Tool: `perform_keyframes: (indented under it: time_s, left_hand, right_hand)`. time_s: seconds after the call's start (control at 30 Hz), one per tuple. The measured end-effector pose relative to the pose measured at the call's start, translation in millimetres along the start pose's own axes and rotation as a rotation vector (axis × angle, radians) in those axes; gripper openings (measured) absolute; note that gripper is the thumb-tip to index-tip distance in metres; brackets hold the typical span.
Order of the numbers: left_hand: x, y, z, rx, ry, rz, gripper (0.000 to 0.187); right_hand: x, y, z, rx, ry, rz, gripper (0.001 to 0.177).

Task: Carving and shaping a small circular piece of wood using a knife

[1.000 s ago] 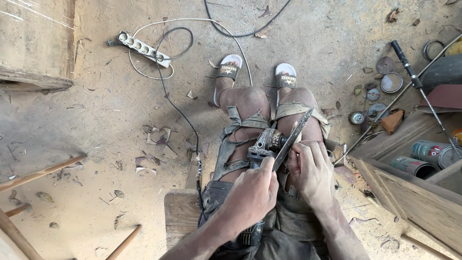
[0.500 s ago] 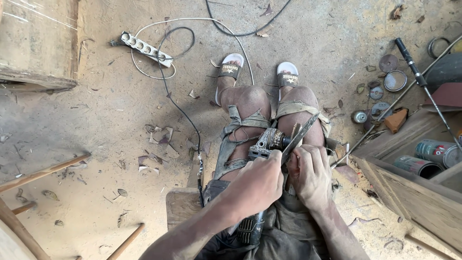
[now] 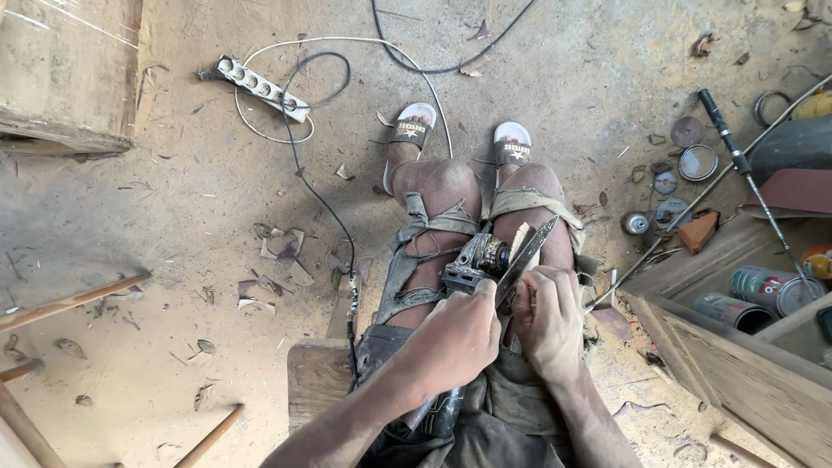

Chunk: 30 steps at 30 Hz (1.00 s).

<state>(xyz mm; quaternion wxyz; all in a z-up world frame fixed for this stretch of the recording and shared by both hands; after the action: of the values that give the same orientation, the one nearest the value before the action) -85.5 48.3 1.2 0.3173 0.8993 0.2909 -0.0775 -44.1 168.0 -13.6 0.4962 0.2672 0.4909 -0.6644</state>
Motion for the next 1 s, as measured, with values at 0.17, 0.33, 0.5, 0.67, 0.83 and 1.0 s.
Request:
perform_keyframes:
  time_s: [0.17,0.33,0.5,0.67,0.83,1.0]
  left_hand:
    - [43.3,45.7,22.2,-0.044,0.003,0.232,0.024]
    - [32.6,87.7,32.4,-0.054,0.215,0.090,0.030]
    - [6.3,82.0,30.9,-0.125,0.320,-0.028,0.012]
    - [-15.9,80.9,38.8,-0.152,0.372,-0.255,0.012]
    - [-17.9,77.7,40.5,-0.158,0.316,-0.257,0.009]
    - [-17.6,72.8,36.0,-0.118,0.313,-0.277,0.011]
  right_hand:
    - [6.4,23.0,-35.5,0.190,-0.020,-0.040,0.005]
    - [-46.0,0.4,-54.4,0.452,0.018,-0.099,0.005]
    - [-33.6,-0.8,-71.9,0.507,-0.024,-0.014,0.027]
    - [3.2,-4.9,-55.2,0.356,-0.037,0.120,0.015]
    - [12.7,-43.5,-13.7,0.349,0.092,0.249,0.026]
    - [9.4,-54.3,-8.7,0.379,0.151,0.339,0.014]
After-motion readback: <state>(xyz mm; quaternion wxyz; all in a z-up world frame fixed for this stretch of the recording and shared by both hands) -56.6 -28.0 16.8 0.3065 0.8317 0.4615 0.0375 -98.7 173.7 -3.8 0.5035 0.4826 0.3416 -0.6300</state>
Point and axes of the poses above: each hand's wrist, its own y-axis away from the middle knuckle, its own x-axis out of the palm, z = x × y, the point moved 6 cm from there along -y, towards the middle knuckle, and after that the axes turned 8 degrees about y, right-handed, at the moved point
